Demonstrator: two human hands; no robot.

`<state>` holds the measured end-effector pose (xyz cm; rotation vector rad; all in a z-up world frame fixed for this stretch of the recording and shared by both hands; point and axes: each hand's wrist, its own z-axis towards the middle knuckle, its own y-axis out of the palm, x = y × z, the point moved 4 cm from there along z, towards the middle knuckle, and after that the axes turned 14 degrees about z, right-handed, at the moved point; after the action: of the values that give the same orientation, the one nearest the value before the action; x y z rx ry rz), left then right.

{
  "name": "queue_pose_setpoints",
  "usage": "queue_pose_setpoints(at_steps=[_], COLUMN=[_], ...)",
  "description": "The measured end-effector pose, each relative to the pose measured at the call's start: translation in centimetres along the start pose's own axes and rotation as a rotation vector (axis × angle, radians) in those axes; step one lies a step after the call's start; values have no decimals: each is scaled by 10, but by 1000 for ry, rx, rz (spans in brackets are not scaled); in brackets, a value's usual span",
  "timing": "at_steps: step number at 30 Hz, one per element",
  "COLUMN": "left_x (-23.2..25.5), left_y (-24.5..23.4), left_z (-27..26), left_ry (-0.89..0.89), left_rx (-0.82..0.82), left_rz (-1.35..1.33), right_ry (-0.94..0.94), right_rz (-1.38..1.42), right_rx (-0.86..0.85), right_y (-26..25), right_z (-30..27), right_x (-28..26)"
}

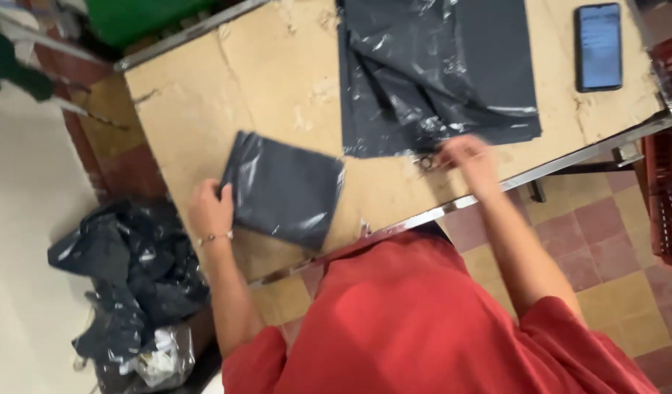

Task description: Folding large plastic bags into smaller rectangular shapes and placing them into a collection basket.

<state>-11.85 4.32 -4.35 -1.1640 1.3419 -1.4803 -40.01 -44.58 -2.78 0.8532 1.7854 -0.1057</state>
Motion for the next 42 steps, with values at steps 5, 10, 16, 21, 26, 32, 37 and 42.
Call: queue_pose_setpoints(at_steps=[5,10,16,21,26,32,37,42], left_x=[176,408,417,345,494,555,464,397], left_y=[-25,4,50,61,-12,117,98,88], left_z=[34,21,25,6,-6,-7,-6,-31], left_ry=[298,920,1019,836,832,1186,1005,733], left_rx=[358,223,411,151,570,530,384,535], left_rz=[73,97,165,381,179,46,353,446], right_ry=[-445,-188,8,-61,55,56,-6,-105], right_rz=[-981,-1251,-1261,-1358,-1164,-1038,-1004,-1009], right_rx=[604,655,462,375,265,246,268,267], right_y=[-197,-169,-163,-158,-167,-174,-187,-174], right_z=[102,128,139,140,140,140,136,128], right_x=[-56,-83,-86,-89,-95,-100,-82,-94])
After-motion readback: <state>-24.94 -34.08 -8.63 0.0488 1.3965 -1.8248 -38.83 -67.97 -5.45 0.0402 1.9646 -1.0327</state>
